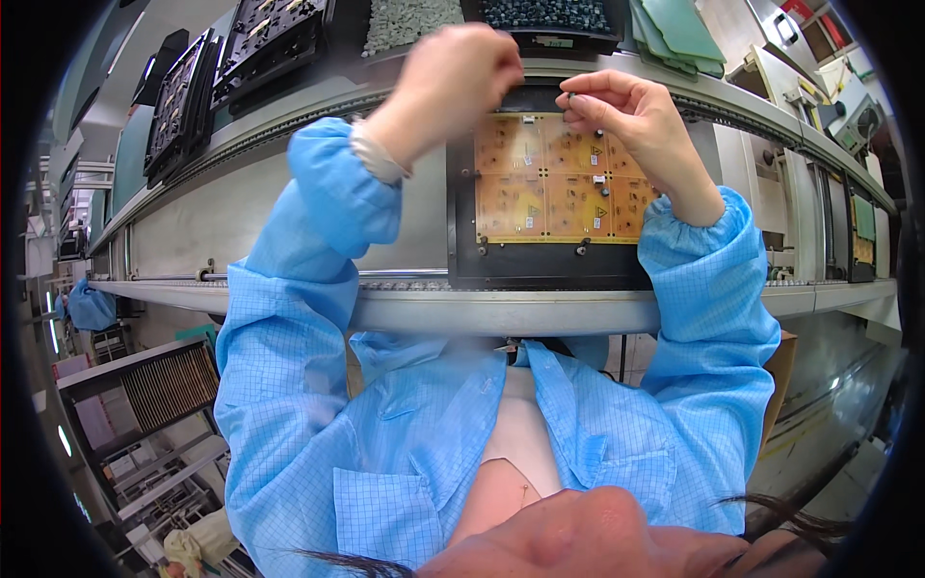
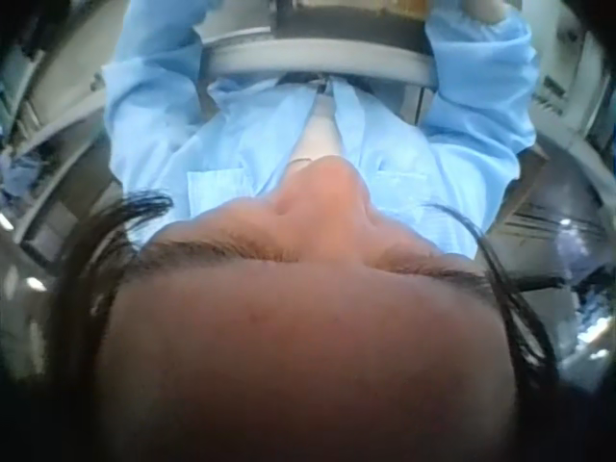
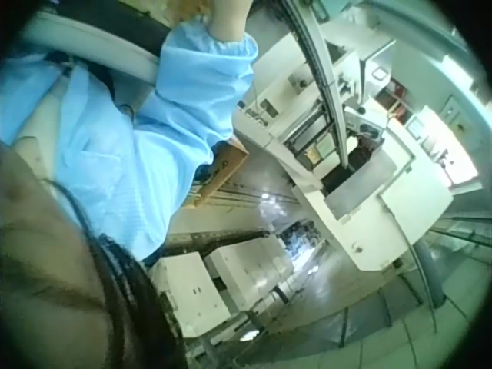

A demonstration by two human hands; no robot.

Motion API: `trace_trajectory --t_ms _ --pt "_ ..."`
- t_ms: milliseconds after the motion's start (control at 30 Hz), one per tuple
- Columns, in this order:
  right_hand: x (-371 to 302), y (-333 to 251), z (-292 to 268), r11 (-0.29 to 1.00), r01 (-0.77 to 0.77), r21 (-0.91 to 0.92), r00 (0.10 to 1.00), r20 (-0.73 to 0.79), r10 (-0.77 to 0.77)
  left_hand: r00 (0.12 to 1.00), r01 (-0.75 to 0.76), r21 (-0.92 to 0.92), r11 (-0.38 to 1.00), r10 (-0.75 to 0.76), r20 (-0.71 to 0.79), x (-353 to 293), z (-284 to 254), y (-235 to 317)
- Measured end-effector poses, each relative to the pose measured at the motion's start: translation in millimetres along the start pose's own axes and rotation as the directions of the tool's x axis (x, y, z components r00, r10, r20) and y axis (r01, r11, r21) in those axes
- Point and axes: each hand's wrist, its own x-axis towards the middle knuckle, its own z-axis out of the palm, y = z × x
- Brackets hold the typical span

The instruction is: Assembling electronic components and protective covers onto printed circuit boards at an industrial workstation.

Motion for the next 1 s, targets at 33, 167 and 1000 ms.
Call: trace_trajectory --t_ms 33,167,1000 --pt "-1.1 0.5 -2.0 1.0 -0.002 -0.009 1.0 -0.001 0.002 0.992 0.025 -0.031 0.999 -0.029 -0.124 5.3 -10.7 -6.6" --pt "-3.6 -3.8 -4.5 0.983 -0.111 0.144 0.992 0.08 0.1 0.943 0.174 0.181 0.968 -0.111 -0.314 32.6 -24.8 -66.1" --pt "4.1 -3.1 28.0 0.639 -0.031 -0.768 0.996 -0.077 -0.044 0.962 0.253 0.272 0.929 -0.27 0.028 55.5 22.5 -151.7"
